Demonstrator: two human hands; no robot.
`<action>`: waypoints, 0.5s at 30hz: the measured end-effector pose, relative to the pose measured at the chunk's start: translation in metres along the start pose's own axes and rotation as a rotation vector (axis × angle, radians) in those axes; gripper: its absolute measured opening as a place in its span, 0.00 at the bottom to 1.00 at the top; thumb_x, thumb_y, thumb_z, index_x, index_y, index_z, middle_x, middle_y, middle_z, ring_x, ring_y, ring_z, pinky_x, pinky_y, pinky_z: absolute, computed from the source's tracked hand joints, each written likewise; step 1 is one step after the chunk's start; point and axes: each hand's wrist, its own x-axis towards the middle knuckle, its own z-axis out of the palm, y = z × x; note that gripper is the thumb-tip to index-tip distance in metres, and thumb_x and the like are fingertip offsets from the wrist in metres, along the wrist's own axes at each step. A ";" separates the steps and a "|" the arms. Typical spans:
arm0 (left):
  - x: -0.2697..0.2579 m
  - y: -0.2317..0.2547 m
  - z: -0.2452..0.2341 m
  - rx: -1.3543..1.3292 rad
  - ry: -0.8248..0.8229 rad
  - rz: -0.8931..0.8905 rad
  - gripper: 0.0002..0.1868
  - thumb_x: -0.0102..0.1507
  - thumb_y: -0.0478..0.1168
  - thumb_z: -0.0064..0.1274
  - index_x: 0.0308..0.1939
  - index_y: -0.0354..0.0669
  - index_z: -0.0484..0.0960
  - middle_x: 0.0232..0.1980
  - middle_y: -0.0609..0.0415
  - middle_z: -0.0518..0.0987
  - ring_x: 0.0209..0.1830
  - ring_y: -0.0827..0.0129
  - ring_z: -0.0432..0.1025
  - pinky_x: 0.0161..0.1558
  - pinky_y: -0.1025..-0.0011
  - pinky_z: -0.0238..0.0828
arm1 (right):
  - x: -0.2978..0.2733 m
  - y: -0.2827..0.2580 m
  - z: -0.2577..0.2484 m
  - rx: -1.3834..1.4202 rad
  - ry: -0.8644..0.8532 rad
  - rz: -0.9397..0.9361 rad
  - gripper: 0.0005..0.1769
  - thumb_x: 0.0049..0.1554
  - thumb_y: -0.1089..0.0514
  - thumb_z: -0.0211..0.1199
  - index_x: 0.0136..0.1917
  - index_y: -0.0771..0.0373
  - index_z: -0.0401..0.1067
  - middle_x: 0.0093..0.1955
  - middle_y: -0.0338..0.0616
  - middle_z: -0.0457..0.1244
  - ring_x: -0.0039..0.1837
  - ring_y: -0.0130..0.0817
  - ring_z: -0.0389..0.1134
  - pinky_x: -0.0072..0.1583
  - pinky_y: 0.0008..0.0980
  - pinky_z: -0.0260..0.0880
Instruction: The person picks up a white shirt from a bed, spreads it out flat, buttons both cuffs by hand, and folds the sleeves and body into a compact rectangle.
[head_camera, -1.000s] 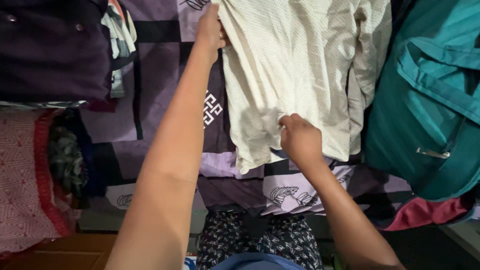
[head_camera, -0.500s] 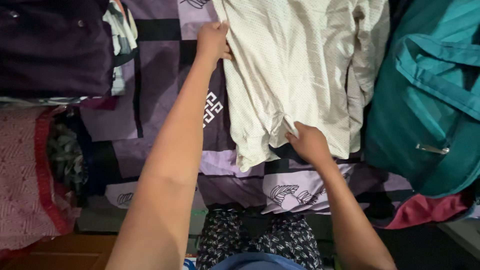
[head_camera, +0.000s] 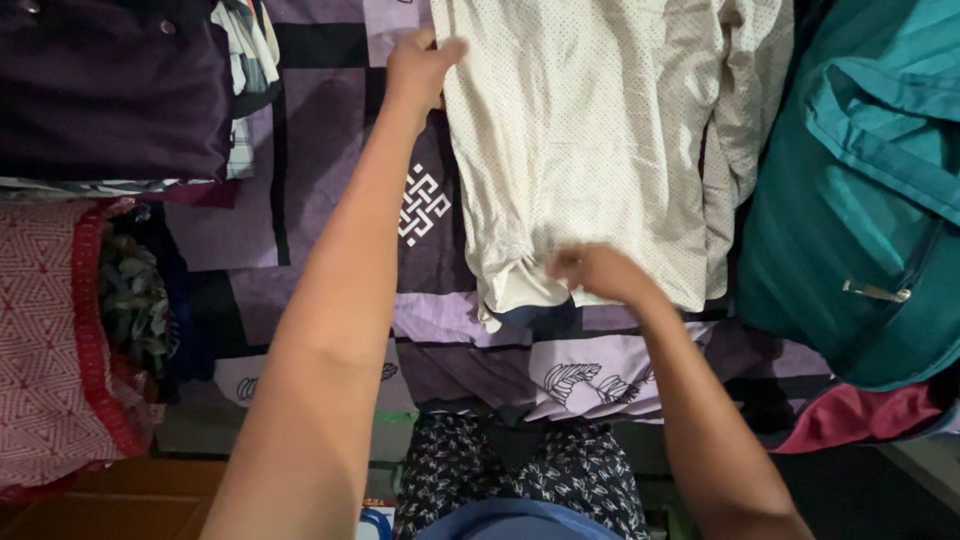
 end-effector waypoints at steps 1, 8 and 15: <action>0.001 -0.004 0.001 0.002 0.023 0.002 0.16 0.62 0.47 0.58 0.42 0.36 0.86 0.25 0.57 0.80 0.19 0.74 0.73 0.18 0.73 0.69 | 0.012 0.003 -0.014 0.265 0.109 0.020 0.20 0.60 0.47 0.60 0.53 0.63 0.82 0.41 0.49 0.73 0.40 0.34 0.72 0.45 0.36 0.72; 0.028 -0.045 0.006 -0.212 0.041 0.040 0.19 0.65 0.49 0.50 0.44 0.34 0.83 0.32 0.54 0.83 0.32 0.62 0.80 0.30 0.63 0.80 | 0.138 -0.036 -0.099 0.513 0.828 -0.270 0.17 0.62 0.49 0.67 0.46 0.67 0.77 0.35 0.40 0.70 0.34 0.23 0.69 0.37 0.27 0.70; 0.011 -0.015 -0.002 -0.267 0.012 -0.085 0.21 0.66 0.49 0.47 0.44 0.31 0.81 0.34 0.48 0.78 0.26 0.60 0.79 0.27 0.61 0.82 | 0.187 -0.025 -0.163 0.564 0.903 -0.273 0.18 0.63 0.51 0.66 0.39 0.68 0.72 0.33 0.39 0.65 0.36 0.28 0.63 0.39 0.32 0.65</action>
